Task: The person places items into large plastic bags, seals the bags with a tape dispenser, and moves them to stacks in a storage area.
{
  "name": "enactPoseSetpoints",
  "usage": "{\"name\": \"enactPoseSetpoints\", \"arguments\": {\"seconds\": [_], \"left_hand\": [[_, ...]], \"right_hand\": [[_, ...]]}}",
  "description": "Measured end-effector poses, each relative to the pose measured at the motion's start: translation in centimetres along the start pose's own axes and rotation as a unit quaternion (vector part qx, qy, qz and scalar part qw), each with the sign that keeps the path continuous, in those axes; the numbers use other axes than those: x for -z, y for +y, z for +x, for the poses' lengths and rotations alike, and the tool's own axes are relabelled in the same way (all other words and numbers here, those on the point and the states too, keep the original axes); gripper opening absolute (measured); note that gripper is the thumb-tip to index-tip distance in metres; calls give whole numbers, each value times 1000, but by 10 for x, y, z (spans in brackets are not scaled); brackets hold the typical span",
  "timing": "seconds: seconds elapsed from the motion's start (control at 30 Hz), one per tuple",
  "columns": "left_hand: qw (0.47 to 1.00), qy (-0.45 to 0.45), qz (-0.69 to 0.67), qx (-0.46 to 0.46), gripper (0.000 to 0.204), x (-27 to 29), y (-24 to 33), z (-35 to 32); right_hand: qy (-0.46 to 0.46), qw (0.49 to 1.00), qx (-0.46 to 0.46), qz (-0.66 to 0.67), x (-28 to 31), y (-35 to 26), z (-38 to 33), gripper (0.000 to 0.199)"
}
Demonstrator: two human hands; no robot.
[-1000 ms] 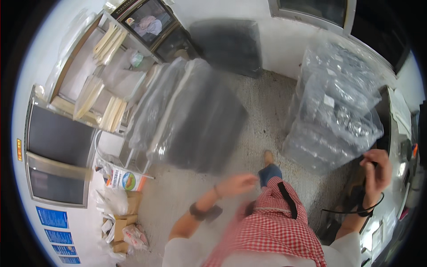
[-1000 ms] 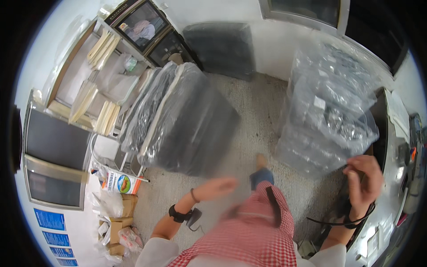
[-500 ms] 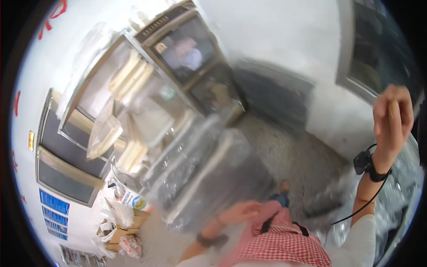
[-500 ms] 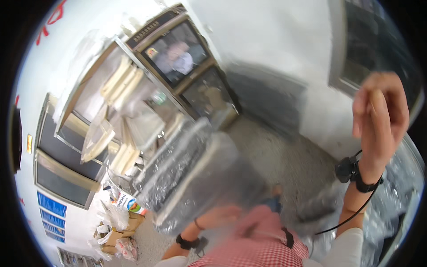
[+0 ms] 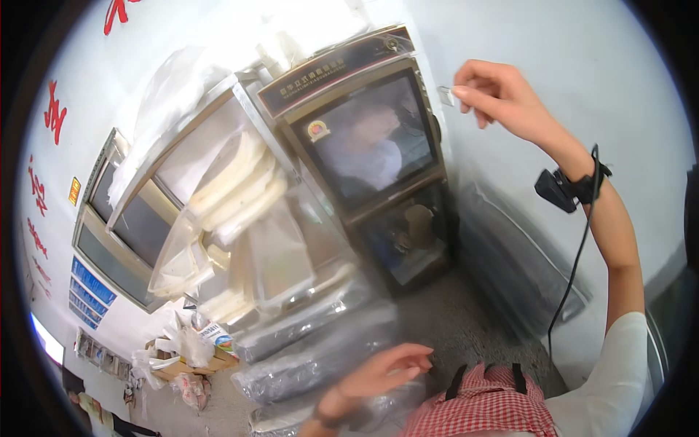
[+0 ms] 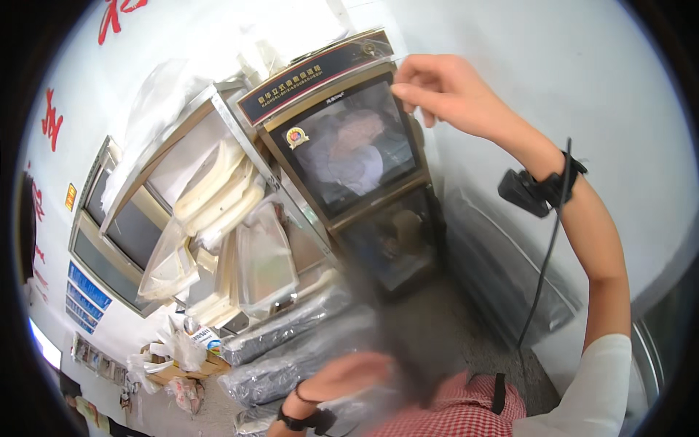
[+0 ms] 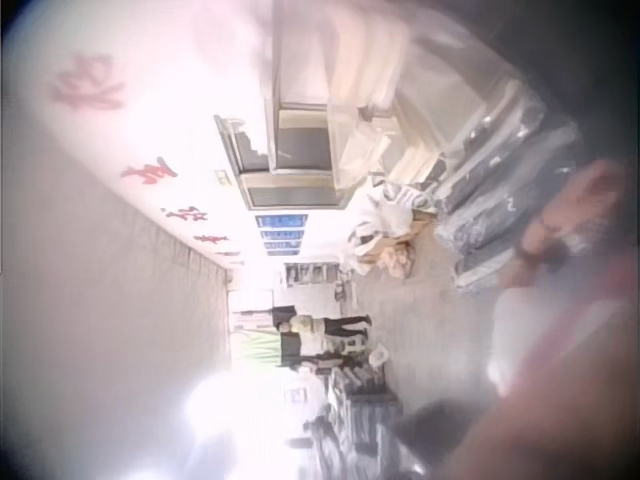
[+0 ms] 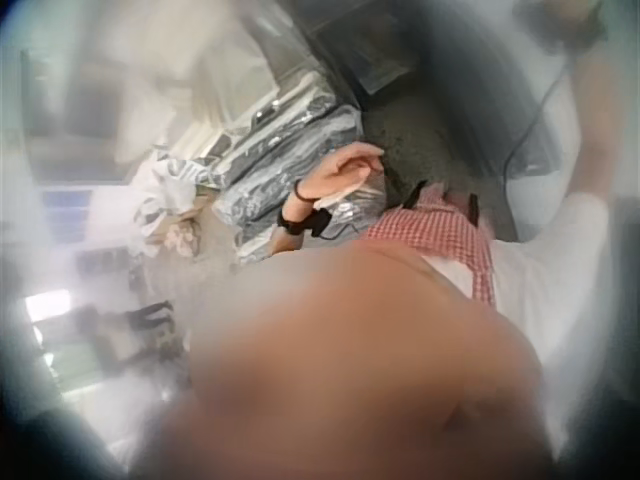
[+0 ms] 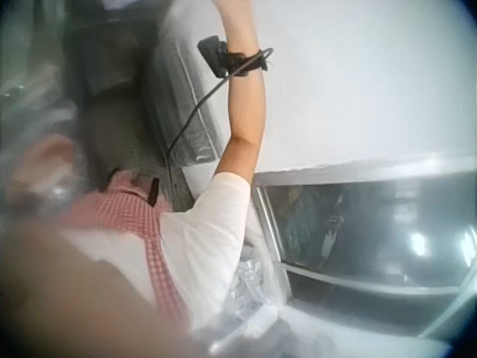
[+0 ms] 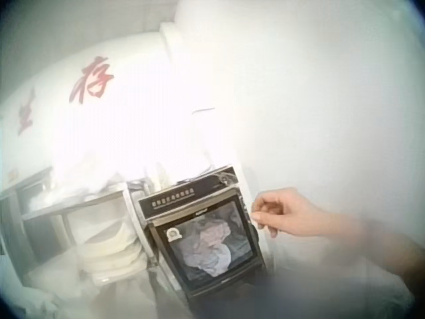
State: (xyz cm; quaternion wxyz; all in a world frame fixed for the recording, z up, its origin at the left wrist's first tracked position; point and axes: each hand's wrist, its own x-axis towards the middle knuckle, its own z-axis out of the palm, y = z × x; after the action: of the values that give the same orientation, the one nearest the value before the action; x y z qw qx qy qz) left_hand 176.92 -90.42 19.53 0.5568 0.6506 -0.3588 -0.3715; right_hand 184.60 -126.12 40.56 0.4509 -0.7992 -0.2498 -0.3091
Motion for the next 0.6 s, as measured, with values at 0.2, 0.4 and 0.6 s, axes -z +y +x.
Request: {"name": "enactPoseSetpoints", "arguments": {"seconds": [0.2,0.4,0.6], "left_hand": [[958,228,159,-65,48,114,84,57],[847,414,321,-83,59,240,154,167],[686,541,417,-251,75,381,239,282]], "right_hand": [[11,968,195,-157,-34,131,190,17],[120,898,346,-244,-54,234,380,18],[160,877,343,-296,-121,239,532,20]]}}
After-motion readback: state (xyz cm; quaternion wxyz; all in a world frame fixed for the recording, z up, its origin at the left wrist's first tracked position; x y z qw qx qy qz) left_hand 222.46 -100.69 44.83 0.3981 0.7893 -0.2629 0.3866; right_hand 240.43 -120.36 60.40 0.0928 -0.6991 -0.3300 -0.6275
